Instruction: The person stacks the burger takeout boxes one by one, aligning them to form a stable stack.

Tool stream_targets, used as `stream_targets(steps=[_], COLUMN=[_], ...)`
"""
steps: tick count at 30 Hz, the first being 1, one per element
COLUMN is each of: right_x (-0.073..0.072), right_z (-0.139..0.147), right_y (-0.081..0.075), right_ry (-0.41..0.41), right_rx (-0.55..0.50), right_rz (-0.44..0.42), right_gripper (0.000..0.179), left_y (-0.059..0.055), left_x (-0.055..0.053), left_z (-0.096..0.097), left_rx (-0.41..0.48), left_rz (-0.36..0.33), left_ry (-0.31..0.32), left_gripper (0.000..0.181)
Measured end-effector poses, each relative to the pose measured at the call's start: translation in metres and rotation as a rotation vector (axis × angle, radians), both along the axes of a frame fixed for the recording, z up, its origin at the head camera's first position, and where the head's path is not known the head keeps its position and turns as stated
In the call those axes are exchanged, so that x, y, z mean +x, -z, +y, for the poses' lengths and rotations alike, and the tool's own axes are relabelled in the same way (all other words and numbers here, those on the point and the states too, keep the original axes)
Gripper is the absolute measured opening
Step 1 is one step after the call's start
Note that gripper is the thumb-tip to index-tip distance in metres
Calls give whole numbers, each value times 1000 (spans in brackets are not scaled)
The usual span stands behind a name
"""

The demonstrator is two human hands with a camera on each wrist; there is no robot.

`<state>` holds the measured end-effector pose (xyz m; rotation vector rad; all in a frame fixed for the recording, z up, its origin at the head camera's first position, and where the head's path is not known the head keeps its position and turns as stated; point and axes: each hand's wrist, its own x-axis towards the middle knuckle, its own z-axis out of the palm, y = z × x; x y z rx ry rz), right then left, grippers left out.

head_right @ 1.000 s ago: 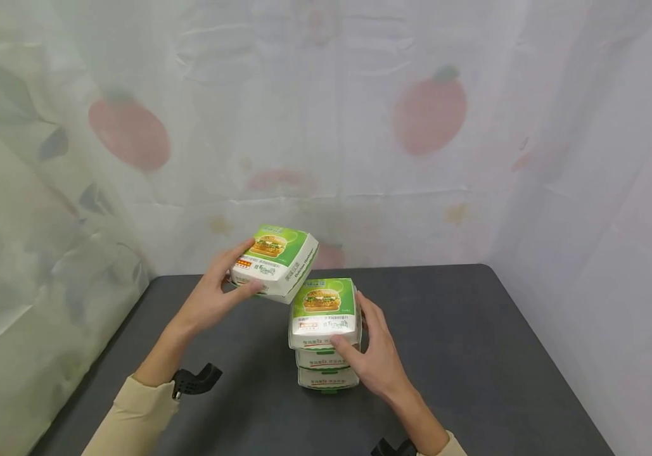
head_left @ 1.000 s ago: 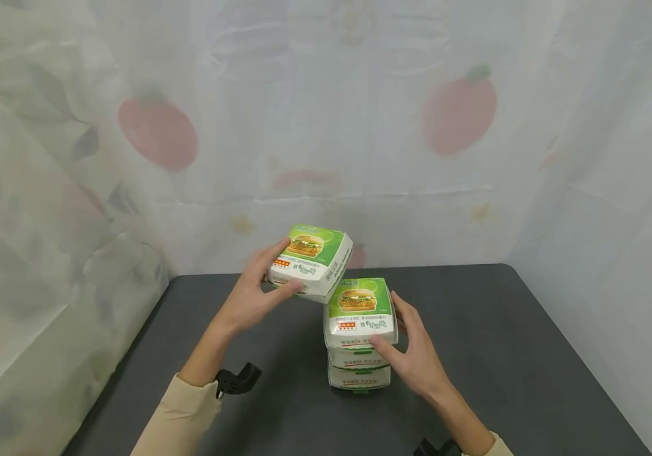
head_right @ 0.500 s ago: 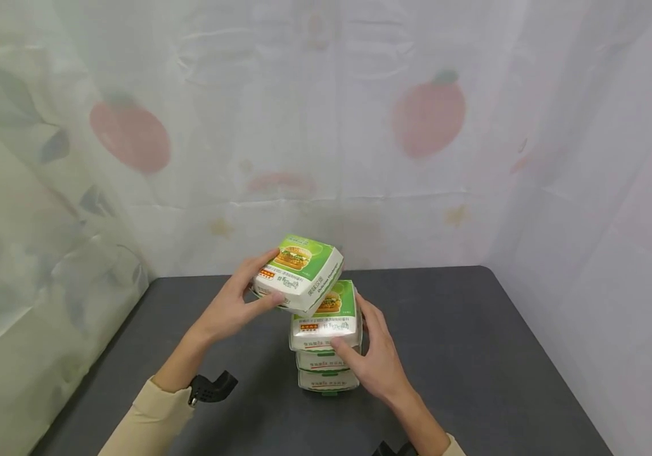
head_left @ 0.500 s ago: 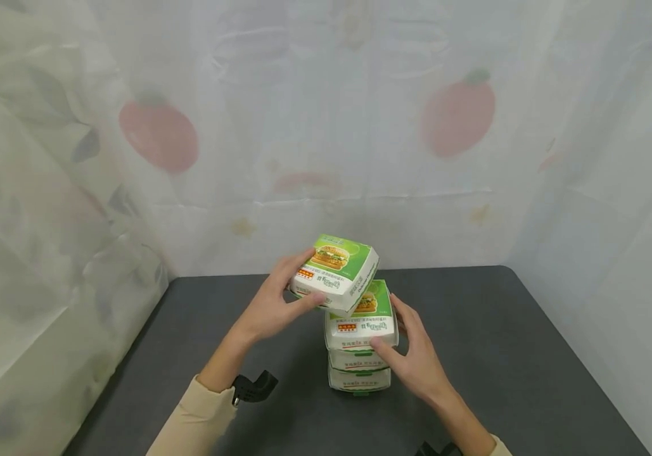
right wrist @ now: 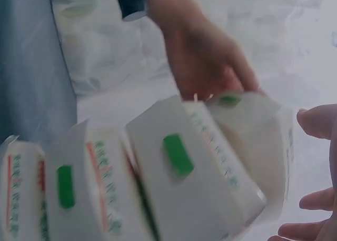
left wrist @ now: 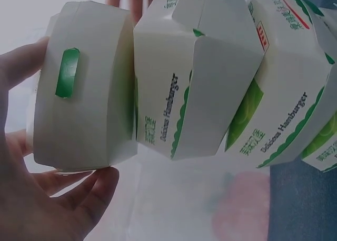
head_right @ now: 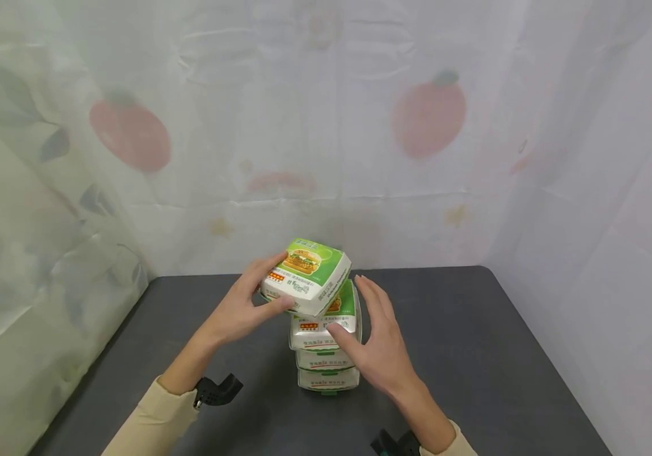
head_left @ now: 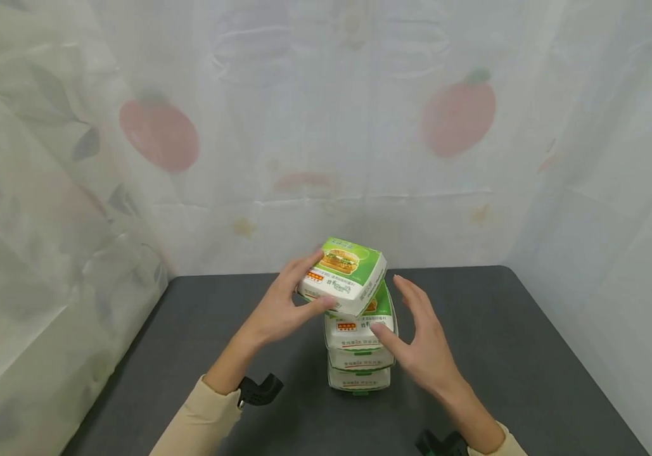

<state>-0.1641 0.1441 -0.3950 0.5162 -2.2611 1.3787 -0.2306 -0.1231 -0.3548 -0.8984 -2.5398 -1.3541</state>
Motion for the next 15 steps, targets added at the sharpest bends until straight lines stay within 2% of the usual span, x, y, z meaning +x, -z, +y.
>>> stream_targets(steps=[5,15], right_x=[-2,-6], right_z=[-8,-7], right_y=[-10,-15], right_ry=[-50,-109], right_rx=[-4,-81], right_rz=[13,14], right_gripper=[79,81], left_y=[1,-2], left_x=[3,15], left_z=[6,16], left_rx=[3,72], left_rz=[6,21], left_ry=[-8,-10], left_gripper=[83,79])
